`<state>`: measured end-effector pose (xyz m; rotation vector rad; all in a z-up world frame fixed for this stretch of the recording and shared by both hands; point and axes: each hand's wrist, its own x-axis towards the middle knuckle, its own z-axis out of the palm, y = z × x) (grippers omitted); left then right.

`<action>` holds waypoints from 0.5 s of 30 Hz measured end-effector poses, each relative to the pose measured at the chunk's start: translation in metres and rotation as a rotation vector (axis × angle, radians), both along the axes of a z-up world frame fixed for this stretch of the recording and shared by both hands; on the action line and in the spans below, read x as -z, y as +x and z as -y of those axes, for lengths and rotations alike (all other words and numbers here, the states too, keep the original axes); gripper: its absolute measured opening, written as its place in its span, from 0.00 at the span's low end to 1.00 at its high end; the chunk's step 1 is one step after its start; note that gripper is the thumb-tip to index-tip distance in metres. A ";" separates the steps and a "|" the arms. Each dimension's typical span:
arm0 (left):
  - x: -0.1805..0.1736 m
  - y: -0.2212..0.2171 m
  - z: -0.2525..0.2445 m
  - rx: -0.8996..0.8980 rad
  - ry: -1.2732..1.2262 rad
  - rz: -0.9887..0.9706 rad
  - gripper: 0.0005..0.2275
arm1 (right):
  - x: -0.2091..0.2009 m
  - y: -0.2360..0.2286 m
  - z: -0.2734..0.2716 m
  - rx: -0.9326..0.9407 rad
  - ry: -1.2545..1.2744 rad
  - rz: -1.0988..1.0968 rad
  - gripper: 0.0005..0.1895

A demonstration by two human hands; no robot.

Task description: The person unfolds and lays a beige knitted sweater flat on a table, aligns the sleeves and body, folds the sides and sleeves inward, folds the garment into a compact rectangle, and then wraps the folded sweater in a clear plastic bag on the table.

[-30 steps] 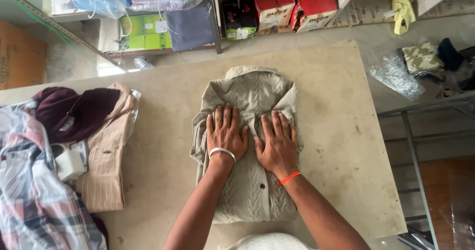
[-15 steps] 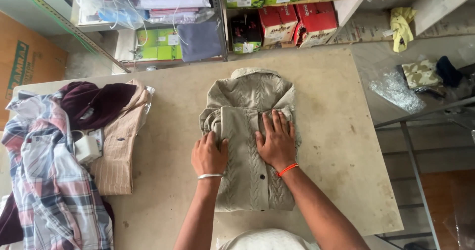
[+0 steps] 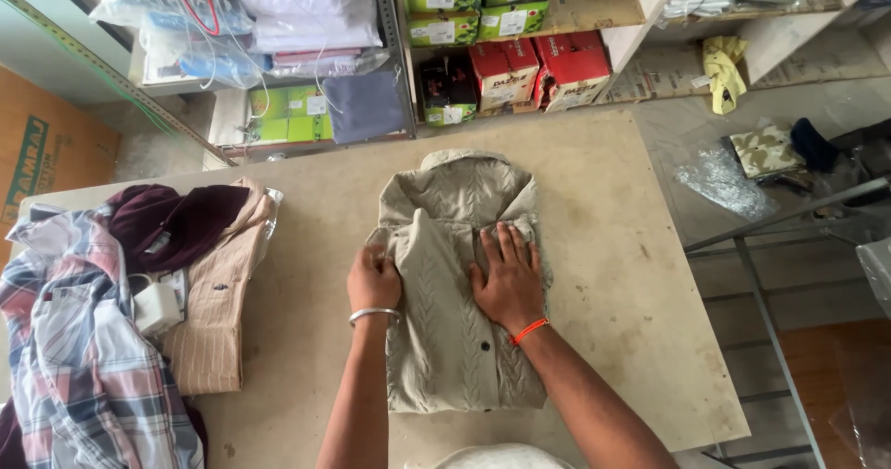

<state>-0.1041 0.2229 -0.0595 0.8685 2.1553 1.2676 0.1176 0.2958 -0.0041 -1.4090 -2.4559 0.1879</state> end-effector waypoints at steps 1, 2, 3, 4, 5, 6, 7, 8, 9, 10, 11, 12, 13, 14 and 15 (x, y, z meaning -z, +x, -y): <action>-0.028 0.007 0.001 0.004 -0.003 0.003 0.13 | 0.001 0.002 0.000 0.004 -0.003 0.003 0.33; -0.056 0.013 0.004 -0.048 -0.028 -0.255 0.14 | 0.002 0.002 0.001 -0.002 -0.006 0.000 0.33; -0.085 0.019 0.007 -0.100 -0.054 -0.513 0.16 | 0.003 0.002 0.003 -0.009 -0.009 -0.003 0.33; -0.082 0.020 0.001 -0.101 -0.053 -0.513 0.16 | 0.002 0.001 0.002 -0.010 -0.008 -0.003 0.33; -0.078 0.021 -0.004 -0.094 -0.062 -0.600 0.17 | 0.002 0.001 0.001 -0.010 -0.005 -0.004 0.33; -0.075 0.022 -0.009 -0.086 -0.073 -0.687 0.20 | 0.001 0.001 0.001 -0.010 -0.003 -0.003 0.33; -0.064 0.023 -0.010 -0.086 -0.073 -0.686 0.20 | 0.003 0.002 0.003 -0.010 -0.003 -0.002 0.33; -0.055 0.023 -0.013 -0.043 -0.120 -0.620 0.18 | 0.003 0.001 0.003 -0.011 -0.003 -0.001 0.33; -0.045 0.023 -0.017 0.001 -0.167 -0.555 0.16 | 0.004 0.001 0.002 -0.012 -0.003 0.000 0.33; -0.035 0.019 -0.021 0.003 -0.161 -0.554 0.16 | 0.002 0.001 0.001 -0.008 0.001 0.001 0.33; -0.025 0.016 -0.026 0.007 -0.104 -0.402 0.14 | 0.001 0.001 0.000 -0.007 -0.003 0.000 0.33; -0.013 0.013 -0.028 0.011 -0.052 -0.248 0.13 | 0.000 0.001 0.001 -0.009 -0.011 0.001 0.33; -0.002 0.004 -0.030 0.013 -0.051 -0.246 0.13 | 0.000 0.001 0.001 -0.007 -0.010 0.004 0.33; 0.010 -0.004 -0.030 -0.030 0.001 -0.081 0.15 | 0.000 0.000 0.002 -0.004 -0.021 -0.006 0.33; 0.022 -0.013 -0.031 -0.071 0.052 0.084 0.17 | 0.000 0.000 0.003 0.000 -0.032 -0.015 0.33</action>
